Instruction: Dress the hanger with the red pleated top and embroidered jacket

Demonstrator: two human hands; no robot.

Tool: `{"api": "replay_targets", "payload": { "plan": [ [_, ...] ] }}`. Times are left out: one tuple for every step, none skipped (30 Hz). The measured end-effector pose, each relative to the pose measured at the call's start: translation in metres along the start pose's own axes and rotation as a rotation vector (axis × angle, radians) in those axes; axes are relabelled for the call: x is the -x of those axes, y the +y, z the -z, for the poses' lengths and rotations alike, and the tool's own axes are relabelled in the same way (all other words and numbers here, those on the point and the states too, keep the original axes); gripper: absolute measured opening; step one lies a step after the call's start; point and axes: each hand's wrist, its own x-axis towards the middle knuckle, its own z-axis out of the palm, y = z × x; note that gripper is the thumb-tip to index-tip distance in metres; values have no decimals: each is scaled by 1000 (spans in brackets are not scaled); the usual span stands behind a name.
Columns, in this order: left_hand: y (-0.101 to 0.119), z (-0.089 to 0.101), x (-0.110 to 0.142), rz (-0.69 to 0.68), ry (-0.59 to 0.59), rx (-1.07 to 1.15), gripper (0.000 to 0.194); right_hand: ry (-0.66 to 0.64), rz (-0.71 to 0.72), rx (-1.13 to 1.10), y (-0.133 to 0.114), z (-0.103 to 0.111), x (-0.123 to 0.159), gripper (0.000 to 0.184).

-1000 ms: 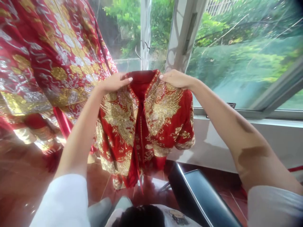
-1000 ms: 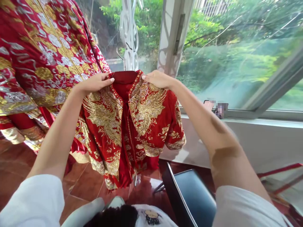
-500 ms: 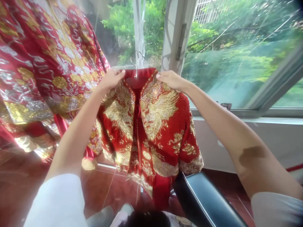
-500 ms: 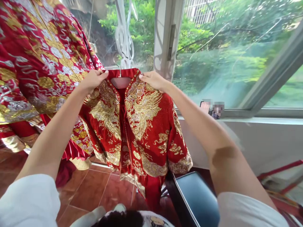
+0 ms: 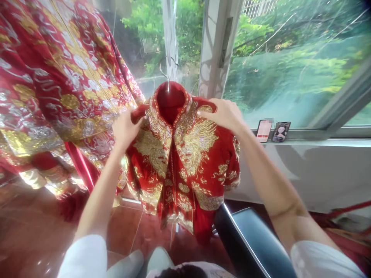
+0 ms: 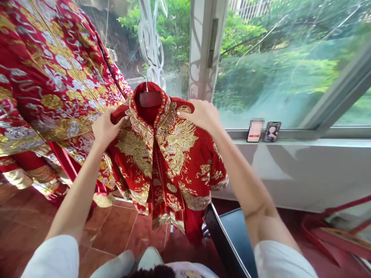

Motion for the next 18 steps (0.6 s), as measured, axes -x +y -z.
{"api": "replay_targets", "payload": {
  "plan": [
    [7, -1, 7, -7, 57, -23, 59, 126, -17, 76, -5, -7, 3, 41],
    [14, -1, 15, -28, 97, -29, 63, 230, -24, 122, -10, -15, 8, 43],
    [19, -3, 24, -57, 134, -34, 68, 311, -19, 145, -14, -24, 15, 45],
    [23, -6, 37, -91, 173, -44, 75, 376, -5, 159, -18, -34, 26, 48],
    [26, -13, 54, -124, 207, -58, 81, 428, 11, 178, -20, -46, 40, 52],
    [28, -23, 76, -154, 234, -78, 88, 465, 29, 203, -21, -61, 59, 57],
    [29, -37, 103, -174, 243, -92, 91, 487, 43, 237, -20, -78, 81, 62],
    [29, -54, 133, -190, 224, -104, 89, 476, 58, 281, -18, -97, 105, 68],
    [27, -73, 165, -198, 197, -108, 88, 434, 83, 327, -14, -118, 130, 74],
    [24, -94, 196, -176, 140, -113, 85, 395, 98, 367, -7, -138, 154, 76],
    [18, -115, 226, -136, 97, -115, 78, 370, 101, 402, 1, -157, 175, 74],
    [11, -133, 252, -89, 82, -121, 67, 379, 78, 425, 11, -174, 192, 71],
    [3, -148, 274, -40, 76, -135, 57, 408, 12, 437, 22, -187, 204, 68],
    [-6, -160, 289, -5, 95, -145, 49, 432, -47, 448, 32, -197, 212, 65],
    [-14, -167, 300, 11, 124, -145, 42, 451, -99, 451, 42, -204, 217, 63],
    [-22, -170, 306, 23, 149, -138, 38, 456, -134, 448, 49, -208, 219, 64],
    [-28, -170, 309, 30, 164, -121, 34, 440, -150, 438, 55, -211, 219, 68],
    [-33, -167, 310, 36, 165, -96, 33, 408, -155, 416, 59, -213, 218, 74]
  ]
}}
